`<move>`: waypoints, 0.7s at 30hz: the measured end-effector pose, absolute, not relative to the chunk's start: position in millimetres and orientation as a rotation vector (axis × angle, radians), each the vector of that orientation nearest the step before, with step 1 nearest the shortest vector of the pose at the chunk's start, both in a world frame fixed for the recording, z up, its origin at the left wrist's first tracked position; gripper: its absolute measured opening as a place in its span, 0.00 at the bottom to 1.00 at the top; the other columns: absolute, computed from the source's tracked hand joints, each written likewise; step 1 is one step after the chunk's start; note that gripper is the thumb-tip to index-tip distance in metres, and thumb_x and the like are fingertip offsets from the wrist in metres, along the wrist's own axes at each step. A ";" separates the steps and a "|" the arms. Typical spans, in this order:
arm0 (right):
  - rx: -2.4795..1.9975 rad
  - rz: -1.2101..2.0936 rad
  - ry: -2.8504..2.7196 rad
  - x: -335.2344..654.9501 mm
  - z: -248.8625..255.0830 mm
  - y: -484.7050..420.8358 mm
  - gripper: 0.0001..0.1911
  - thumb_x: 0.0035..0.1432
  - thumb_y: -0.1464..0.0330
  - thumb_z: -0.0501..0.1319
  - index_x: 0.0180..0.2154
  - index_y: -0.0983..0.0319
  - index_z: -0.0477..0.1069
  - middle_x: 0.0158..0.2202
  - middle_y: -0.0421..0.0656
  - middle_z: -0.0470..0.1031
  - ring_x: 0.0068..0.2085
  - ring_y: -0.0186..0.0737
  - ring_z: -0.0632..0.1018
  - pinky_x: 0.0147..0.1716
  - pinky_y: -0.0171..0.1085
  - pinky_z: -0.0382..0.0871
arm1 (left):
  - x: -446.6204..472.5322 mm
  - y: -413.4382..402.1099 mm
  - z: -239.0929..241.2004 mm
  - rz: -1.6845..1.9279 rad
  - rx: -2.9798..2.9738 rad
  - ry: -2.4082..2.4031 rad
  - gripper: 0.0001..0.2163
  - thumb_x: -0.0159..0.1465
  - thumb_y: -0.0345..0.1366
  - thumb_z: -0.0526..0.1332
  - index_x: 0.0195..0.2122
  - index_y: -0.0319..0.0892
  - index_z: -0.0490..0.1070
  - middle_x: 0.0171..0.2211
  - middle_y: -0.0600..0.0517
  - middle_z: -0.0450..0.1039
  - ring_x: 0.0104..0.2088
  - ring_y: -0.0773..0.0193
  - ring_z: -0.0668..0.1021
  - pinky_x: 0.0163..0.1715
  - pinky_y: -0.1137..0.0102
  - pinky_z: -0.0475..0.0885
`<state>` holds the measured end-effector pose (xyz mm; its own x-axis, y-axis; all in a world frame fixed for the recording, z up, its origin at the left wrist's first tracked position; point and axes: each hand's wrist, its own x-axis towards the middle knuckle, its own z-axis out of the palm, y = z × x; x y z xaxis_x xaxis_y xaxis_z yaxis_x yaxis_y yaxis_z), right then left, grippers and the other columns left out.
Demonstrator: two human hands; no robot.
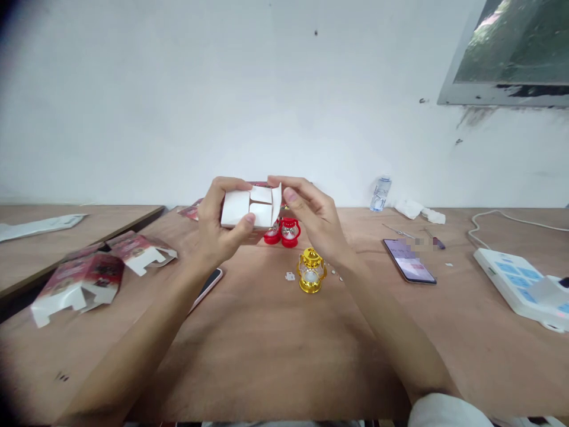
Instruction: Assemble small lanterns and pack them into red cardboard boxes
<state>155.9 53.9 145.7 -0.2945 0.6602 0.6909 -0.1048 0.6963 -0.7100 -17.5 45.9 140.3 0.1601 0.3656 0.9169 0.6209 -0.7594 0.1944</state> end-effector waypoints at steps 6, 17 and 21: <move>-0.441 0.925 -1.749 156.8 143.2 59.9 0.11 0.52 0.61 0.64 0.38 0.57 0.73 0.50 0.42 0.72 0.46 0.40 0.75 0.46 0.45 0.72 | -20.5 57.5 133.6 -1.412 -2.092 -0.768 0.15 0.54 0.41 0.59 0.41 0.46 0.61 0.38 0.48 0.71 0.41 0.56 0.73 0.40 0.58 0.69; -0.533 0.967 -1.773 157.0 144.6 57.9 0.09 0.48 0.65 0.65 0.28 0.61 0.68 0.47 0.47 0.71 0.50 0.43 0.73 0.47 0.45 0.70 | -30.3 70.3 126.2 -1.212 -2.082 -0.661 0.17 0.52 0.44 0.61 0.42 0.47 0.63 0.39 0.48 0.73 0.38 0.55 0.75 0.38 0.59 0.66; -0.566 0.945 -1.776 155.6 141.9 60.6 0.10 0.48 0.64 0.66 0.28 0.61 0.68 0.47 0.47 0.71 0.48 0.43 0.74 0.47 0.45 0.70 | -32.9 71.9 126.8 -1.134 -2.095 -0.715 0.15 0.53 0.46 0.60 0.40 0.48 0.63 0.39 0.49 0.74 0.37 0.56 0.75 0.38 0.58 0.65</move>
